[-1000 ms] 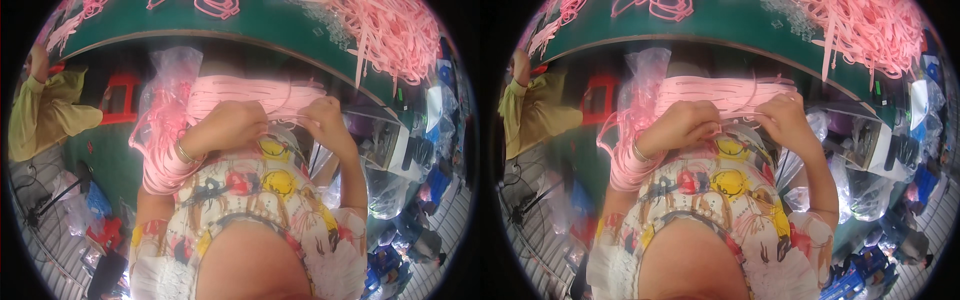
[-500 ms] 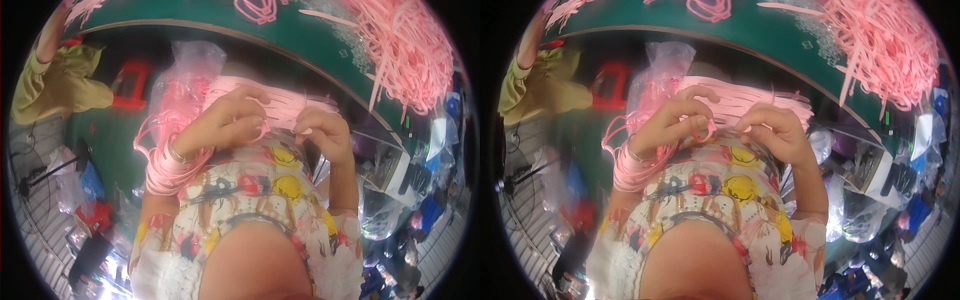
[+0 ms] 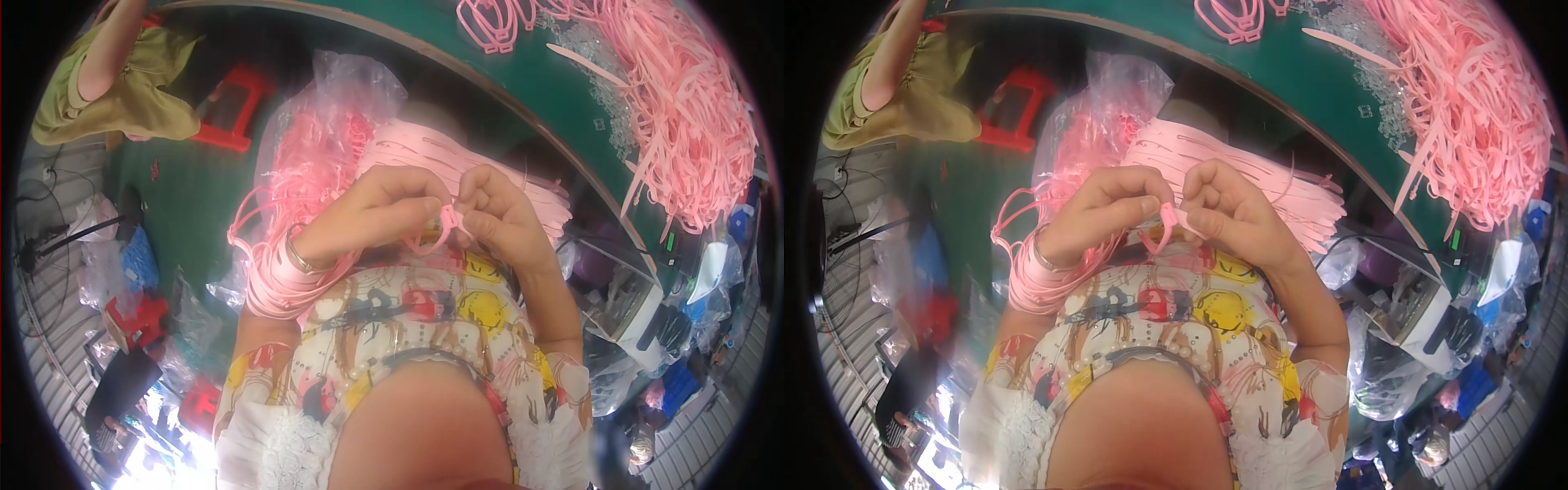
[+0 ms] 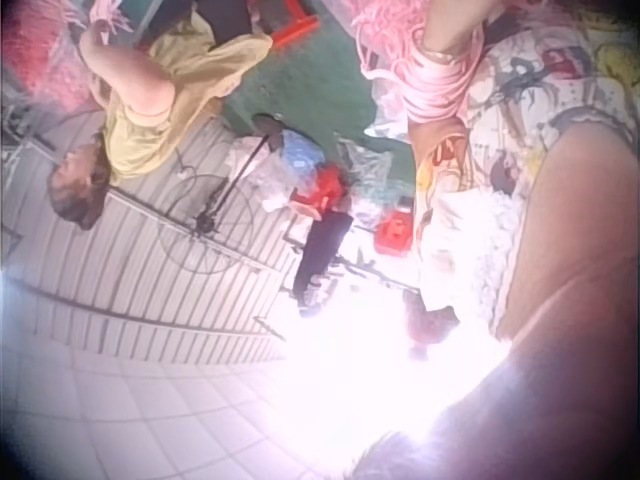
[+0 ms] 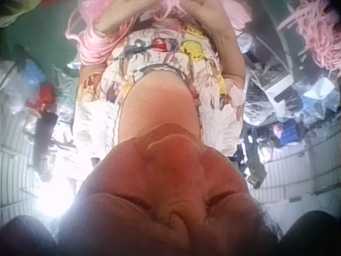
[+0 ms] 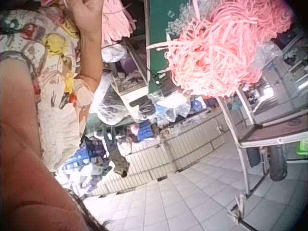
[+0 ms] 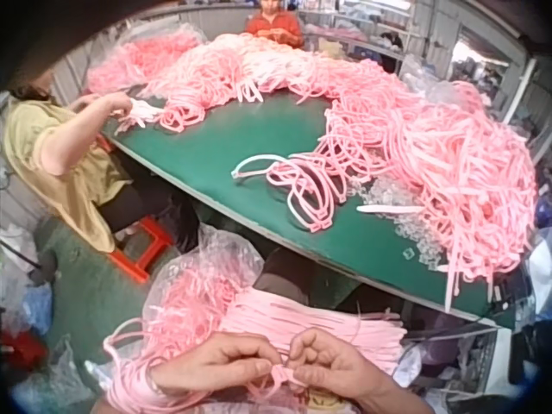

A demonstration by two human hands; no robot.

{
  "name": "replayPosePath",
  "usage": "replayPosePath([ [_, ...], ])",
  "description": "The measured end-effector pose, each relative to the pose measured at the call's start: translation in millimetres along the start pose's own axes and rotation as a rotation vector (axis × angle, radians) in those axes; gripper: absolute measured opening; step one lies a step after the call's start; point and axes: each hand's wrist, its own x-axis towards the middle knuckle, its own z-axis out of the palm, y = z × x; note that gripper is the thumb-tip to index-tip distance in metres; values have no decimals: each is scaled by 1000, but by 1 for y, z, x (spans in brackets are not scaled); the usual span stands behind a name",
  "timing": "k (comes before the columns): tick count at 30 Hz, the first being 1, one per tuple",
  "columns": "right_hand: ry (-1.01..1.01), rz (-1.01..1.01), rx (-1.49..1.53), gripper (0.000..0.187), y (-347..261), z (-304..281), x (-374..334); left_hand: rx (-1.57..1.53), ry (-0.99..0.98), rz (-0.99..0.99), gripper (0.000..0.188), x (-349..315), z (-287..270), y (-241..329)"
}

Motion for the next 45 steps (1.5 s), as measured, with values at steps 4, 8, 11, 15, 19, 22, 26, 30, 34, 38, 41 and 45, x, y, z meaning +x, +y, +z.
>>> replayPosePath([
  [4, -54, 15, 29, 24, -1, -1, 2, -52, -7, -63, 13, -1, -1, 2],
  [8, -47, 24, -6, 22, -3, 2, 3, -54, -46, -32, 12, 2, -2, -3],
  [11, -17, -67, -111, 21, 1, 2, 7, 34, -36, 29, 14, 6, -3, -8],
  [15, 174, -180, -623, 19, 2, 8, 2, 177, -1, -44, 14, 8, 0, 1],
  [19, 290, -603, -1350, 16, 7, 14, 5, 356, 115, 61, 14, 16, -1, -16],
  [22, 322, -802, -1546, 17, 6, 10, 12, 501, 157, 67, 17, 22, 2, -16],
  [26, 304, -880, -1457, 12, -5, 19, 8, 670, 205, 77, 18, 30, -5, -22],
  [30, 419, -419, -878, 11, -11, 1, 13, 399, 154, 32, 17, 23, -12, -18],
  [34, 59, -45, -282, 16, 14, -50, 33, 127, 159, -110, 18, 7, -7, 9],
  [38, -52, 17, -124, 16, 24, -55, 31, 132, 198, -110, 17, 5, -22, -3],
  [41, -72, -20, -238, 14, 7, -49, 26, 140, 166, -124, 16, 4, -24, -3],
  [45, -34, -70, -377, 11, -4, -43, 18, 203, 184, -175, 18, 6, -11, 2],
])
